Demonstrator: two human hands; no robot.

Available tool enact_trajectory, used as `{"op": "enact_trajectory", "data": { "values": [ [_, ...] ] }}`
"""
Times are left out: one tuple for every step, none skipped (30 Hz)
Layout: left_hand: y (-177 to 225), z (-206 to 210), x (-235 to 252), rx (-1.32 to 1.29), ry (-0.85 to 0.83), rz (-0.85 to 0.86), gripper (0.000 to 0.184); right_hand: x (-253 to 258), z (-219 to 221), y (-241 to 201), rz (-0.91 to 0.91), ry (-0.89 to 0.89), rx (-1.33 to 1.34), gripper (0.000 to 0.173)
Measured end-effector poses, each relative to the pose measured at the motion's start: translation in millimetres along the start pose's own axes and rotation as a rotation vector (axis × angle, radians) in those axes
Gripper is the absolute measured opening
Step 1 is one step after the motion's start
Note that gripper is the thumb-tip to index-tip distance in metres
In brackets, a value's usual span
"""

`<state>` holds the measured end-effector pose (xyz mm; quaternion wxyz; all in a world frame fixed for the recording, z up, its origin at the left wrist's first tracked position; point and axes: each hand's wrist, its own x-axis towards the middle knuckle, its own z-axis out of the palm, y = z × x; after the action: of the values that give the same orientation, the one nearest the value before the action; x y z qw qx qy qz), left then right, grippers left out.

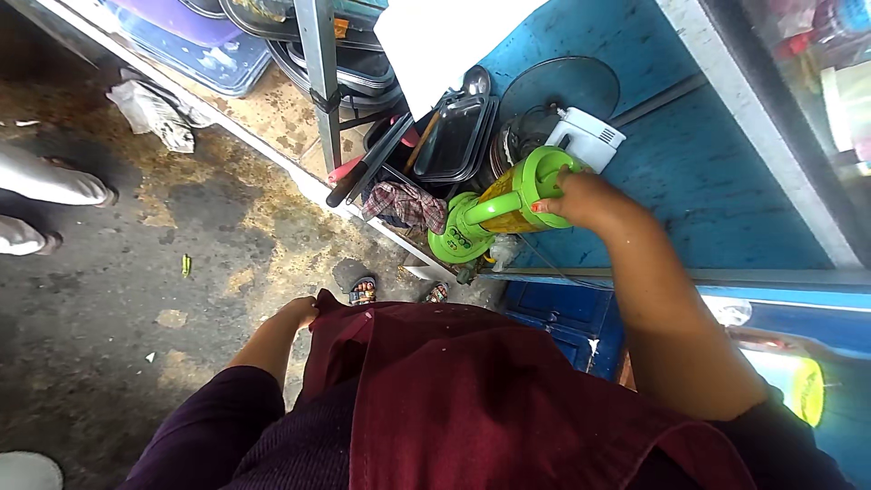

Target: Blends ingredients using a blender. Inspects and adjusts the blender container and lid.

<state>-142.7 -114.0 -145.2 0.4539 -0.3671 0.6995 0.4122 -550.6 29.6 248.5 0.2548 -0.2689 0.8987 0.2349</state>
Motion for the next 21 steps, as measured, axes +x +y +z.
{"op": "enact_trajectory", "data": {
  "values": [
    [-0.4, -0.1, 0.0, 0.000, 0.000, -0.003, 0.041, 0.1, -0.5, -0.6, 0.004, -0.007, -0.002, 0.092],
    [-0.8, 0.4, 0.5, -0.004, 0.003, -0.004, 0.040, 0.2, -0.9, -1.0, 0.006, -0.011, -0.003, 0.092],
    [-1.2, 0.9, 1.4, -0.008, 0.006, -0.002, 0.040, 0.8, -0.7, -0.9, 0.003, -0.011, -0.004, 0.091],
    [-1.6, 1.5, 1.8, -0.014, 0.010, 0.000, 0.040, 1.5, -0.5, -0.6, -0.003, -0.007, -0.006, 0.091],
    [-1.6, 1.3, 1.4, -0.017, 0.008, 0.003, 0.040, 2.3, -0.4, -0.2, -0.008, -0.004, -0.008, 0.089],
    [-1.2, 0.7, 0.5, -0.015, 0.007, 0.004, 0.039, 2.9, -0.6, -0.1, -0.009, -0.004, -0.006, 0.089],
    [-0.5, -0.3, -0.7, -0.010, 0.005, 0.005, 0.039, 3.2, -0.7, 0.1, -0.011, -0.005, -0.003, 0.088],
    [0.2, -1.2, -1.7, -0.007, 0.003, 0.010, 0.040, 3.5, -0.6, 0.3, -0.014, -0.006, 0.003, 0.087],
    [0.5, -1.7, -2.3, -0.009, 0.006, 0.015, 0.040, 3.6, -0.7, 0.6, -0.019, -0.006, 0.009, 0.086],
    [0.3, -1.7, -2.5, -0.009, 0.010, 0.016, 0.041, 3.4, -1.4, 0.3, -0.019, -0.013, 0.009, 0.085],
    [0.2, -1.6, -2.6, -0.007, 0.011, 0.016, 0.041, 3.8, -1.9, 0.2, -0.020, -0.018, 0.004, 0.085],
    [-0.2, -1.4, -2.5, -0.005, 0.009, 0.013, 0.041, 4.6, -2.0, 0.5, -0.023, -0.019, -0.001, 0.085],
    [-1.0, -1.4, -2.4, -0.002, 0.006, 0.013, 0.041, 5.2, -2.2, 0.5, -0.023, -0.020, -0.006, 0.086],
    [-2.0, -1.2, -2.2, -0.001, 0.002, 0.015, 0.041, 5.8, -2.3, 0.3, -0.021, -0.021, -0.010, 0.086],
    [-2.5, -1.0, -2.5, 0.001, 0.002, 0.013, 0.040, 6.2, -2.2, 0.3, -0.022, -0.019, -0.009, 0.086],
    [-2.6, -1.2, -3.0, 0.002, 0.002, 0.011, 0.040, 6.4, -2.0, 0.4, -0.023, -0.018, -0.006, 0.085],
    [-2.5, -1.6, -3.6, 0.004, -0.001, 0.006, 0.040, 6.4, -2.0, 0.4, -0.023, -0.016, -0.005, 0.085],
    [-2.5, -1.9, -3.8, 0.007, -0.005, 0.000, 0.041, 6.3, -2.1, 0.4, -0.023, -0.017, -0.007, 0.084],
    [-2.8, -2.2, -3.7, 0.008, -0.005, -0.003, 0.041, 6.3, -2.1, 0.5, -0.023, -0.018, -0.008, 0.084],
    [-3.5, -2.4, -3.7, 0.009, -0.003, -0.002, 0.040, 6.4, -2.0, 0.4, -0.023, -0.020, -0.009, 0.085],
    [-4.1, -2.6, -3.7, 0.009, 0.000, 0.003, 0.040, 6.7, -1.8, 0.3, -0.022, -0.023, -0.014, 0.085]
  ]
}}
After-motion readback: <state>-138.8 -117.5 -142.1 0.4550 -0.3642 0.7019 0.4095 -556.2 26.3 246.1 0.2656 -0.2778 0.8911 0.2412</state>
